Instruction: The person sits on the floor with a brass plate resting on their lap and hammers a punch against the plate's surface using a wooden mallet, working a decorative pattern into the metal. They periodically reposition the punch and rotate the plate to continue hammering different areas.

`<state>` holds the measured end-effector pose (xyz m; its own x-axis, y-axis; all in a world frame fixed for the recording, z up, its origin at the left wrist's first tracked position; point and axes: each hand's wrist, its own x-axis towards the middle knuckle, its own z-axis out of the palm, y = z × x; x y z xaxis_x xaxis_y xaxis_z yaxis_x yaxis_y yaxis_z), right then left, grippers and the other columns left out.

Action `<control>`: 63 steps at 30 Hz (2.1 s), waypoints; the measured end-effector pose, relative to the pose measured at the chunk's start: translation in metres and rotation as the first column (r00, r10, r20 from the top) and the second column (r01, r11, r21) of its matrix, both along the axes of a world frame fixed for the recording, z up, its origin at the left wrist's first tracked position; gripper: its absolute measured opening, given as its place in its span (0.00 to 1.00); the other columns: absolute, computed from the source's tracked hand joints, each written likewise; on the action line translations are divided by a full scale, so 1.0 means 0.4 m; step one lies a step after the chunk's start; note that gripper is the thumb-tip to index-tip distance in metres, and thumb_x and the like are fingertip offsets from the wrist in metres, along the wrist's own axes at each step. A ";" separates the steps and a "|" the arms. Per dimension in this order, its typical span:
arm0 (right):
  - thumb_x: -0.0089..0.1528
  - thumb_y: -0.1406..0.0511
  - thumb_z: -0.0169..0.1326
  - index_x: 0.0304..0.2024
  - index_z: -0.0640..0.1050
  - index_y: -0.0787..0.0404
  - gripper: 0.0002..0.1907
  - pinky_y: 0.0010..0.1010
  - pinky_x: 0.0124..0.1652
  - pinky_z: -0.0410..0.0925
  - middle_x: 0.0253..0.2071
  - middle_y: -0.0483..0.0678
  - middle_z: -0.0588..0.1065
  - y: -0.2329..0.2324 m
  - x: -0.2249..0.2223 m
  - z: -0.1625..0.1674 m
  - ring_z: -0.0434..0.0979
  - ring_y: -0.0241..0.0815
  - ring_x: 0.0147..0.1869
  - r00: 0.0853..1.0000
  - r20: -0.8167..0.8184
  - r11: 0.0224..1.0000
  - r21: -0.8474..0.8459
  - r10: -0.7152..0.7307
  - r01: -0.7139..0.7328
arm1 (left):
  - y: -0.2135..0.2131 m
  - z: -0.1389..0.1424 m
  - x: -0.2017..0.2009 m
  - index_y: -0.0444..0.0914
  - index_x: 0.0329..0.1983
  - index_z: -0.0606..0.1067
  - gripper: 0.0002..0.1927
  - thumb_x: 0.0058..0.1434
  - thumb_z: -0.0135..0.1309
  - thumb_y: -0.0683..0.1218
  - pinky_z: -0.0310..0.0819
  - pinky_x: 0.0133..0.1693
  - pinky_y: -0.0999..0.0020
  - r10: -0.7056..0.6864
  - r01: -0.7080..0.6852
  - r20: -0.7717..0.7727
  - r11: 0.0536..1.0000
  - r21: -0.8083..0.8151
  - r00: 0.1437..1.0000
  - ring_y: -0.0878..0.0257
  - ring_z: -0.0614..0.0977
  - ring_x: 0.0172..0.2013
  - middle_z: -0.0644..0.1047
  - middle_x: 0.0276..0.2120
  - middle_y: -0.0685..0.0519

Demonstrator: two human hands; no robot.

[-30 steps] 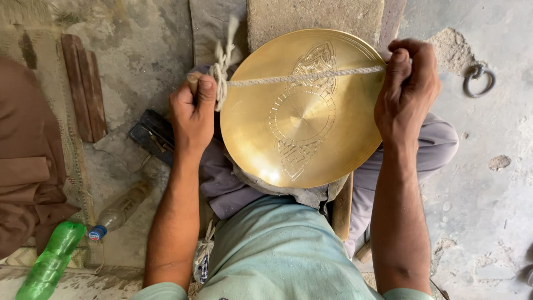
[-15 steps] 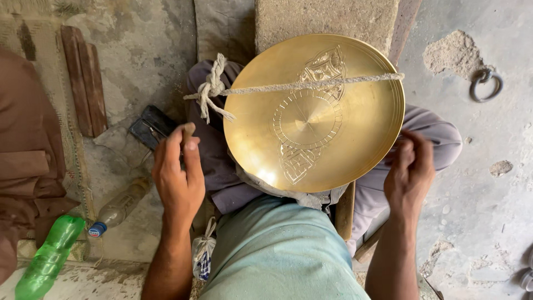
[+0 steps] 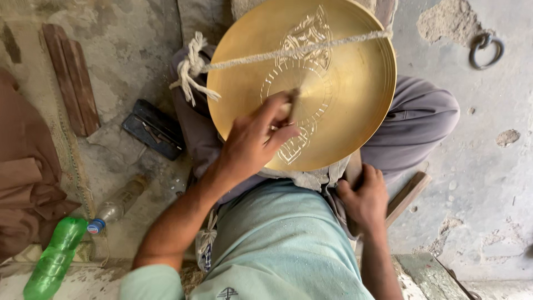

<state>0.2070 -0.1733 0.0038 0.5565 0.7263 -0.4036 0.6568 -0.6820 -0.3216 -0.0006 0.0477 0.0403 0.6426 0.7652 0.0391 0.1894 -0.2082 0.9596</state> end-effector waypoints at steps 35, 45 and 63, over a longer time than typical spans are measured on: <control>0.57 0.76 0.58 0.61 0.68 0.68 0.29 0.39 0.53 0.75 0.48 0.60 0.78 -0.095 0.069 0.077 0.80 0.50 0.50 0.994 0.039 0.881 0.469 -0.098 0.068 | 0.087 0.012 0.146 0.47 0.62 0.70 0.23 0.67 0.42 0.34 0.84 0.36 0.62 -0.674 0.719 -0.273 0.686 0.112 0.686 0.57 0.88 0.34 0.83 0.33 0.50; 0.57 0.72 0.58 0.58 0.67 0.65 0.27 0.37 0.53 0.76 0.45 0.51 0.77 -0.040 0.043 0.090 0.79 0.45 0.48 0.839 -0.491 0.642 0.570 -0.234 0.512 | 0.083 0.025 0.131 0.45 0.60 0.71 0.20 0.67 0.45 0.37 0.83 0.37 0.58 -0.615 0.666 -0.316 0.742 0.077 0.722 0.55 0.87 0.35 0.82 0.33 0.50; 0.60 0.80 0.59 0.63 0.69 0.65 0.30 0.29 0.52 0.77 0.47 0.52 0.78 -0.007 0.068 0.172 0.82 0.38 0.49 0.618 -0.764 0.512 0.460 -0.188 0.725 | 0.087 0.009 0.103 0.42 0.60 0.69 0.21 0.64 0.51 0.35 0.84 0.33 0.63 -0.614 0.649 -0.220 0.744 0.159 0.758 0.58 0.88 0.37 0.80 0.36 0.49</control>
<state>0.2341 -0.1760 0.0727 0.7474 0.6056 -0.2731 -0.1869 -0.2029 -0.9612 0.0407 0.0824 0.0439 0.9863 0.1640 0.0178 0.0718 -0.5239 0.8487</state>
